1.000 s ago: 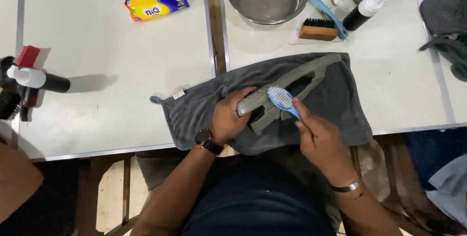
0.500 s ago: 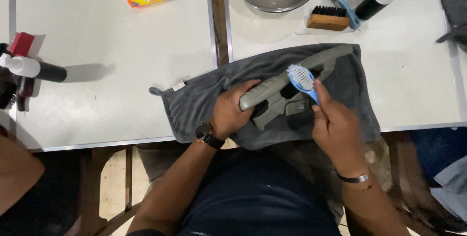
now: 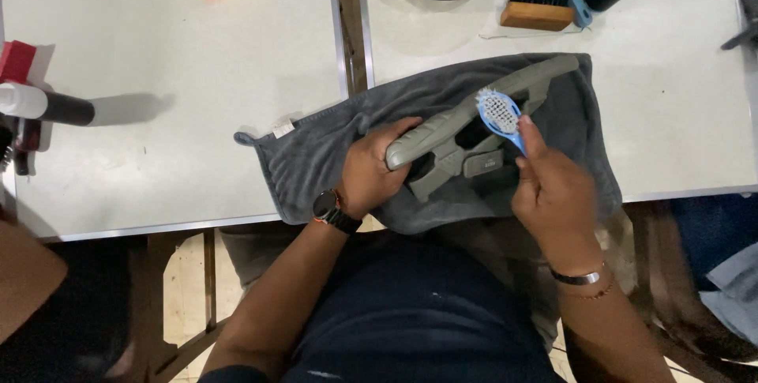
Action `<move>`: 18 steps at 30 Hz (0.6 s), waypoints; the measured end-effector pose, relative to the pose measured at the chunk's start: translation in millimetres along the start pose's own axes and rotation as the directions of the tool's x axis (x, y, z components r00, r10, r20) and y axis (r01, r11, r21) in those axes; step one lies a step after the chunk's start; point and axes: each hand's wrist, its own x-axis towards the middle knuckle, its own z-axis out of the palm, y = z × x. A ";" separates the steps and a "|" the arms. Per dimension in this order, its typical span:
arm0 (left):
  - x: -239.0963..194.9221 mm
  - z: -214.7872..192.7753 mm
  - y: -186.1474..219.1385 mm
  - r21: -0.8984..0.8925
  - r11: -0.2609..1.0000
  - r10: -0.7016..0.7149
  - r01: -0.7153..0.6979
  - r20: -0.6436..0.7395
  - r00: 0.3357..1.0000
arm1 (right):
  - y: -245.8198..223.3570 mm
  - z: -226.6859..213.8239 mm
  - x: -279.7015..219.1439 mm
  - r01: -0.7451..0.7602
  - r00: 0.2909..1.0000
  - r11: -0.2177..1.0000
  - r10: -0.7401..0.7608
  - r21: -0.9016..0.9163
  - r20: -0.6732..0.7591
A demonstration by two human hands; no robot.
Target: The person scrubs a grey sneaker with a blue toothbrush, focusing on the upper and inner sections. The shoe is placed on a grey towel on a white table, and the person rotates it to access different areas while scrubbing.
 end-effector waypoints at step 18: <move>-2.9 -0.8 -9.8 0.028 0.999 0.018 -0.019 0.013 1.000 | -7.3 -0.6 -7.5 -0.019 0.998 1.000 0.020 -0.017 0.066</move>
